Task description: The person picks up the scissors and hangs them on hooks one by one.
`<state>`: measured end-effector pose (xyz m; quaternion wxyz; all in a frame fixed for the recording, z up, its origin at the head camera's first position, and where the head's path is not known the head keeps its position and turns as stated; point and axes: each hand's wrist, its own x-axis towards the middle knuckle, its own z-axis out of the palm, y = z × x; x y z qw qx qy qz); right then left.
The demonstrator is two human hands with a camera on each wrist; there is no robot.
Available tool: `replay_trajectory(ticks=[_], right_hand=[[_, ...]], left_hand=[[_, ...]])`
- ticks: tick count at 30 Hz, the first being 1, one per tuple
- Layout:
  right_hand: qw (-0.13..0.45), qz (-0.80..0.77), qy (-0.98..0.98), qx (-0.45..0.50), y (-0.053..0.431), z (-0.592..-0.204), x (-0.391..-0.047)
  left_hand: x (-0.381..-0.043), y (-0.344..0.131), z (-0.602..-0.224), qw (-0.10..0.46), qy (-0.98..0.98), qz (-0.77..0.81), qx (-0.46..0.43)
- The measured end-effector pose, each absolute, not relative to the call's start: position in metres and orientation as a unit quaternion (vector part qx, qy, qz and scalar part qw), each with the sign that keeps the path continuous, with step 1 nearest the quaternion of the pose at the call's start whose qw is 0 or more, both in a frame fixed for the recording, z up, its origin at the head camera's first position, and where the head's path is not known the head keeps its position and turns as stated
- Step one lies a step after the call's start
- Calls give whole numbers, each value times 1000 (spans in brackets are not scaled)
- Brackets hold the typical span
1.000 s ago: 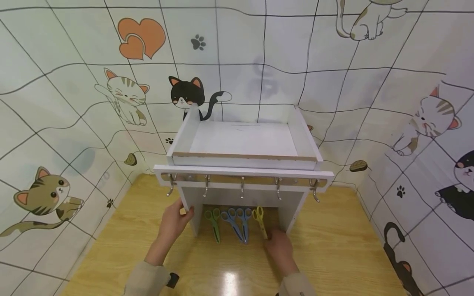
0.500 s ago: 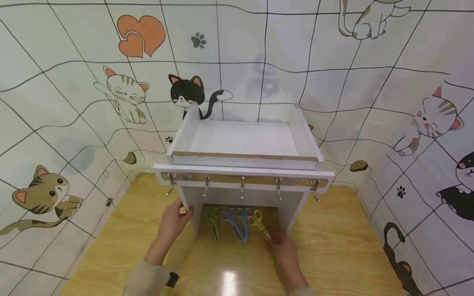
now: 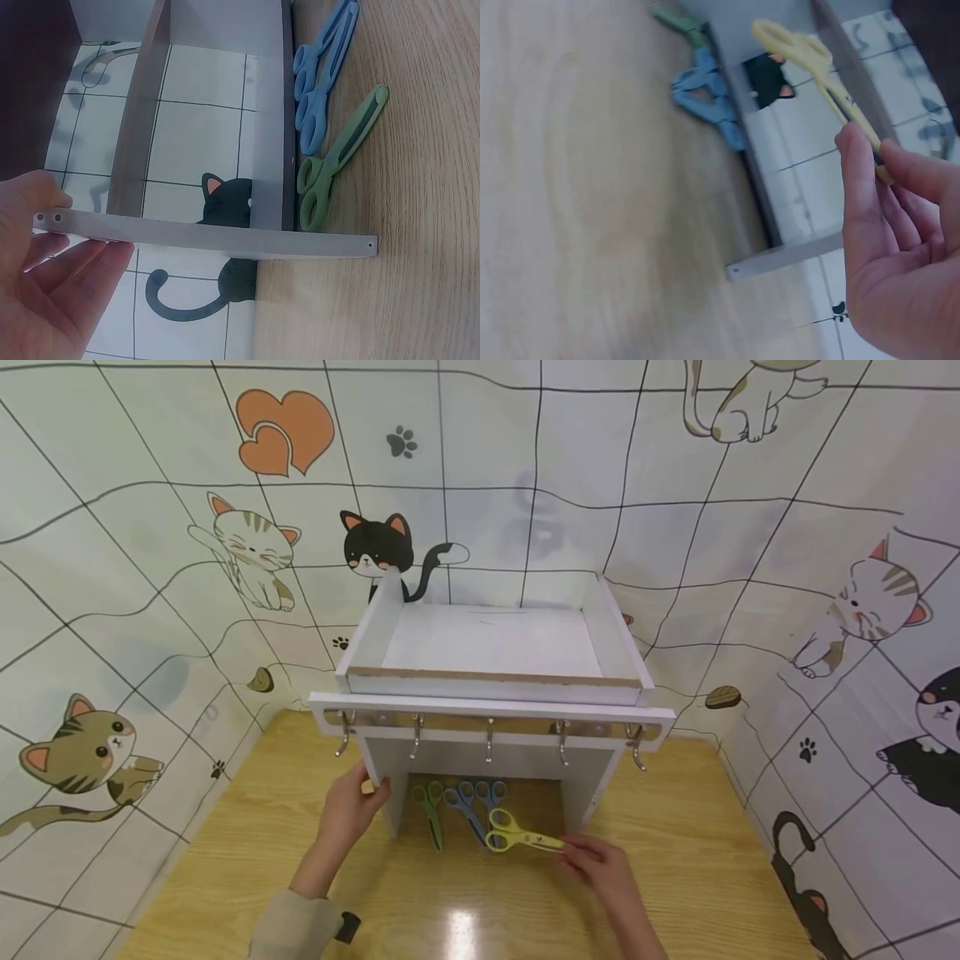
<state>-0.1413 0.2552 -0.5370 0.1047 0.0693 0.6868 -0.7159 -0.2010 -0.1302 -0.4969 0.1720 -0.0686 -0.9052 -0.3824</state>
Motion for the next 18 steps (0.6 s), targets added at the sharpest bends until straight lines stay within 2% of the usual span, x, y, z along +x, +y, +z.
replay_trajectory(ticks=[5,12,18], right_hand=[[107,-767,632,27,265,-525,-134],[100,-839,527,-89,276,-505,-126],[74,-844,521,-105,284,-485,-119]], left_hand=[[-201,-131,-497,174,-905,-381,-71],[-201,-131,-498,171,-906,-381,-71],[-201,-131,-499,172,-904,-385,-69]])
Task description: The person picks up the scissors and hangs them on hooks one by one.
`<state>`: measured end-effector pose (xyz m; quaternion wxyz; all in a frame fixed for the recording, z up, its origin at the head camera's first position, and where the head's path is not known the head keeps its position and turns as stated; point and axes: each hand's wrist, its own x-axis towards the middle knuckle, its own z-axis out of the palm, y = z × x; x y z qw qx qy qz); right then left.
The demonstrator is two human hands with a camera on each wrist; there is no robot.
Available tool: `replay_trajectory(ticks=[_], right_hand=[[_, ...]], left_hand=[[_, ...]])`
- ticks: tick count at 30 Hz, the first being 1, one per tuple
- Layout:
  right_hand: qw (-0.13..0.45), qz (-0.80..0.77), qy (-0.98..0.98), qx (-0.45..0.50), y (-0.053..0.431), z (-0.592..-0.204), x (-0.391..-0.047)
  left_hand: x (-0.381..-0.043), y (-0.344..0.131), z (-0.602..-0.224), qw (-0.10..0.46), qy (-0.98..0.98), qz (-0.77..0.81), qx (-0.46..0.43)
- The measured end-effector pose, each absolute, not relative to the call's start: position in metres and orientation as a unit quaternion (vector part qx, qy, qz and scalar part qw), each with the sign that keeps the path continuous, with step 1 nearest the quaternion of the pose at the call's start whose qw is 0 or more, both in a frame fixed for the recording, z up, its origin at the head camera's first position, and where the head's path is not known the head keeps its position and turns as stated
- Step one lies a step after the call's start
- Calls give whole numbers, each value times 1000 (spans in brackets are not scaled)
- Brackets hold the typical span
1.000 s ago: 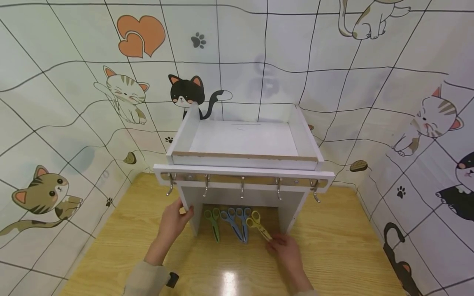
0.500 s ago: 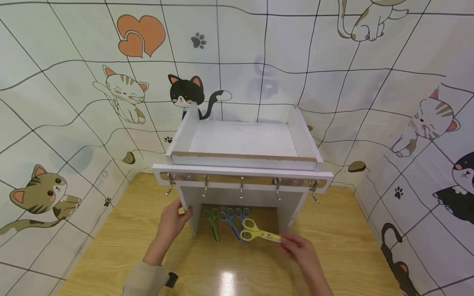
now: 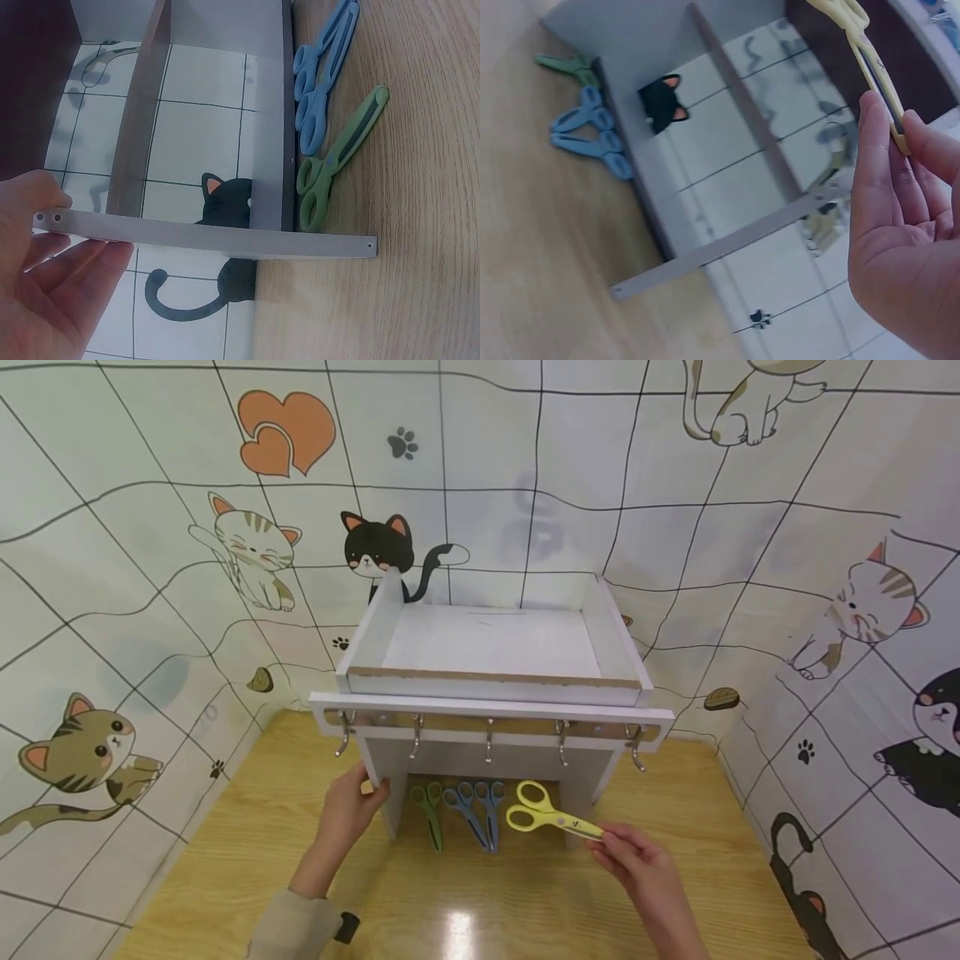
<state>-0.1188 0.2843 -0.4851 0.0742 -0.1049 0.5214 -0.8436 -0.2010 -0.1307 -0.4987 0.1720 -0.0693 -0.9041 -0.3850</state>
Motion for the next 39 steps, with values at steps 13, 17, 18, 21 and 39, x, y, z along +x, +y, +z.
replay_trajectory(ticks=[13,17,18,21,39], right_hand=[[-5,-898,410,-159,302,-456,-108],[-16,-913,369,-175,306,-451,-104],[-22,-915,362,-178,307,-449,-104],[-44,-922,342,-176,309,-446,-101],[-62,-946,316,-38,324,-470,-103]], left_hand=[[-200,-130,-495,166,-904,-388,-66],[-200,-130,-496,177,-904,-384,-72],[-200,-130,-496,178,-903,-385,-73],[-200,-130,-497,178,-901,-389,-72],[-199,-130,-496,155,-902,-398,-57]])
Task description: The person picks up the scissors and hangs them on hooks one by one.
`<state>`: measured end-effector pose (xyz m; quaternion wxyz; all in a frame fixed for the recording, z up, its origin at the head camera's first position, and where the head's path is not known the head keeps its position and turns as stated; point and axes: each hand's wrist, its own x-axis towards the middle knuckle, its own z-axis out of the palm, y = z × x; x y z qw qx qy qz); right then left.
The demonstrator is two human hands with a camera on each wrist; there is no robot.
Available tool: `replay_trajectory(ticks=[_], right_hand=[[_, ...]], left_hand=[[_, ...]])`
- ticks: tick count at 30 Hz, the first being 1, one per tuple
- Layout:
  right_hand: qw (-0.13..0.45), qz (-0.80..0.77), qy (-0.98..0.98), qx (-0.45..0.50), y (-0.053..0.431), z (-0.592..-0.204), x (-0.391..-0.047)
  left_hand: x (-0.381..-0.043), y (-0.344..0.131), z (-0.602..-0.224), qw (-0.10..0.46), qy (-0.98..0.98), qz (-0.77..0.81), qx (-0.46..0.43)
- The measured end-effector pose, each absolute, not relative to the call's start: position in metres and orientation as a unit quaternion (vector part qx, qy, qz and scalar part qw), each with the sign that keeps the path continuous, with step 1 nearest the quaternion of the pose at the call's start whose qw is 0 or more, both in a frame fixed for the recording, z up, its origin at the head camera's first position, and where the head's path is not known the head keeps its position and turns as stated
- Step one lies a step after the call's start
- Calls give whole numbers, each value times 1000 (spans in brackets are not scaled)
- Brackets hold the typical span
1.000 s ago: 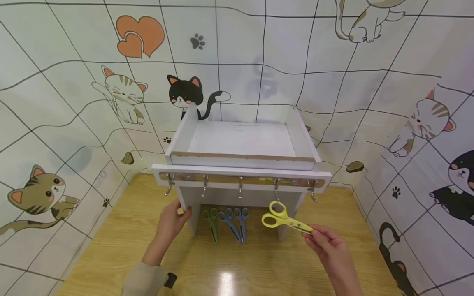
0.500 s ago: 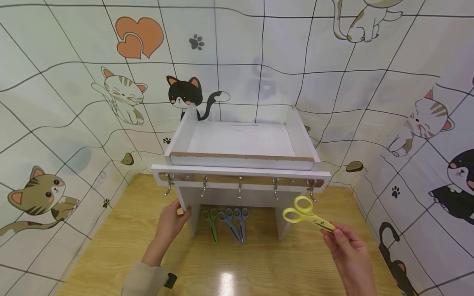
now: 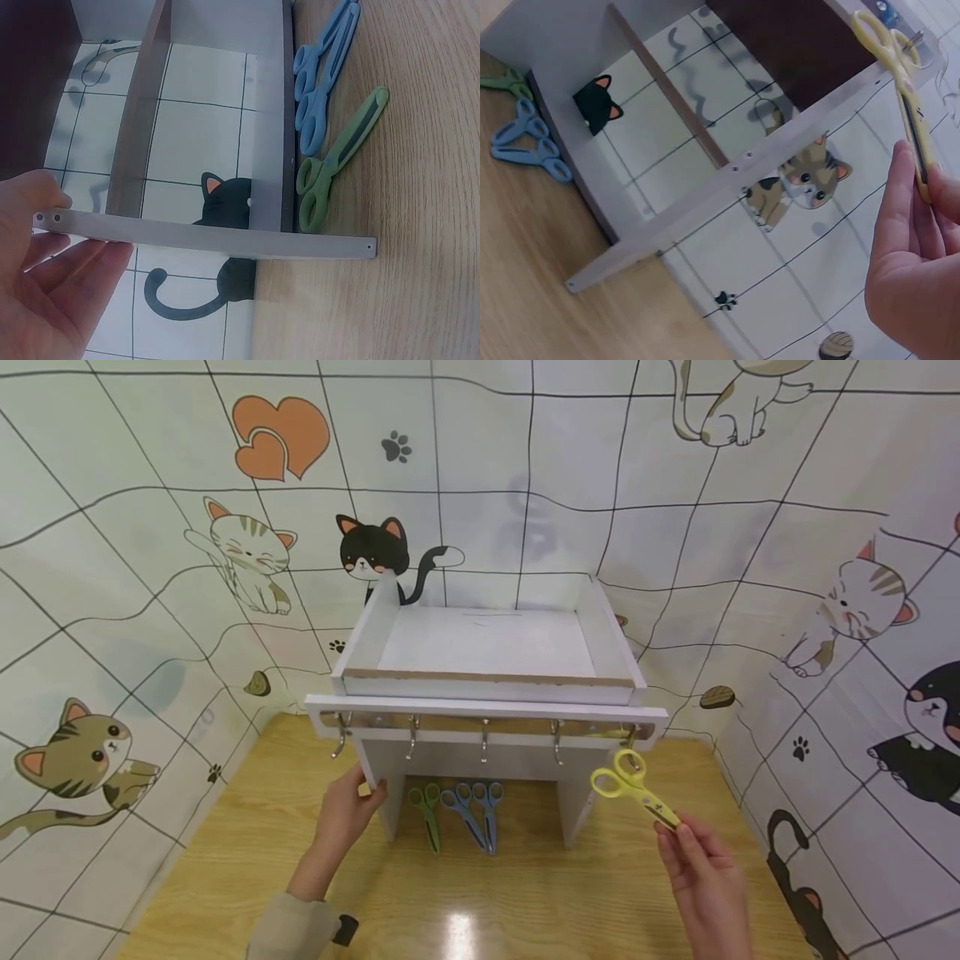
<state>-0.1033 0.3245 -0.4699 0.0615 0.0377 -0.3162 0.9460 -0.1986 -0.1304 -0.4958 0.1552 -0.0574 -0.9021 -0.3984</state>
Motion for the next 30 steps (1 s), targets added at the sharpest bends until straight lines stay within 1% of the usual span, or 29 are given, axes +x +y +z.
replay_trajectory(ticks=[7,22,30], right_hand=[[41,952,-303,18,318,-486,-108],[6,953,-303,17,307,-502,-117],[-36,947,-320,14,302,-508,-120]], left_hand=[[-199,-131,-498,162,-904,-390,-66],[-201,-131,-501,164,-903,-391,-66],[-201,-131,-502,164,-905,-387,-64]])
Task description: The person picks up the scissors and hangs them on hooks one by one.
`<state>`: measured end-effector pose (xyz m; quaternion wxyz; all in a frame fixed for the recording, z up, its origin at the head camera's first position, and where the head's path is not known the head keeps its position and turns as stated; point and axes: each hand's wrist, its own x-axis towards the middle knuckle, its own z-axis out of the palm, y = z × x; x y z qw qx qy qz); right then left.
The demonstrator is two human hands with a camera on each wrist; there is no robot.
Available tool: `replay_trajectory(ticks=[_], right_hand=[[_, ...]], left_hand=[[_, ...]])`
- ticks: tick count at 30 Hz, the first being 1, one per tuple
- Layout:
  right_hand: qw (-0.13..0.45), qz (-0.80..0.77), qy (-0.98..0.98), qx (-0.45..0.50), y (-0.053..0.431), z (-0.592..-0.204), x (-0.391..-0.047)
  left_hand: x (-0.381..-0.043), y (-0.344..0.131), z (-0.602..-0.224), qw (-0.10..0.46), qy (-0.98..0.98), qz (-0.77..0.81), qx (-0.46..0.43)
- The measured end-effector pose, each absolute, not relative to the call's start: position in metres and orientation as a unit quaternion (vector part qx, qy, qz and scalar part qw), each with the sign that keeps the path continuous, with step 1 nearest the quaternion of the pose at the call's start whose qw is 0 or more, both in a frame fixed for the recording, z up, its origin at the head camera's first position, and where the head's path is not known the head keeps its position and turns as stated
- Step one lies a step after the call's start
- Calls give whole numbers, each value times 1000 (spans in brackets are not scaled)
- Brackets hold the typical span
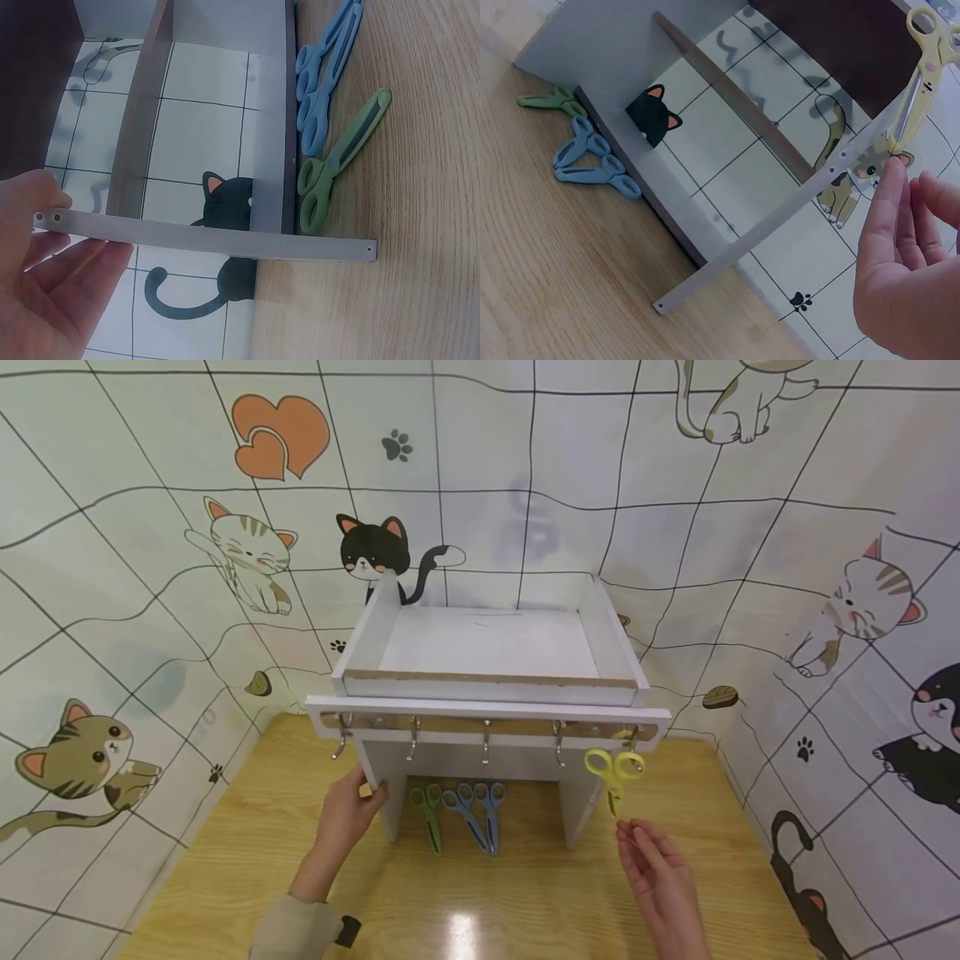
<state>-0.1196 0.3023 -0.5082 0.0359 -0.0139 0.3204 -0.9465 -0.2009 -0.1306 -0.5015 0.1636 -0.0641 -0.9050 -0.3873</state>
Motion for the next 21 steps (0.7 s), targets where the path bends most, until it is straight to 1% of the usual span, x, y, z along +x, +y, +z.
replay_trajectory(ticks=[7,15,17,21], right_hand=[[79,-943,319,-55,292,-520,-125],[110,-914,382,-84,273,-532,-134],[112,-906,402,-74,266,-533,-136],[102,-875,472,-19,251,-535,-141]], left_hand=[[-201,-130,-501,160,-903,-393,-59],[-201,-131,-501,159,-904,-392,-58],[-201,-131,-502,160,-905,-391,-58],[-201,-131,-502,161,-904,-391,-57]])
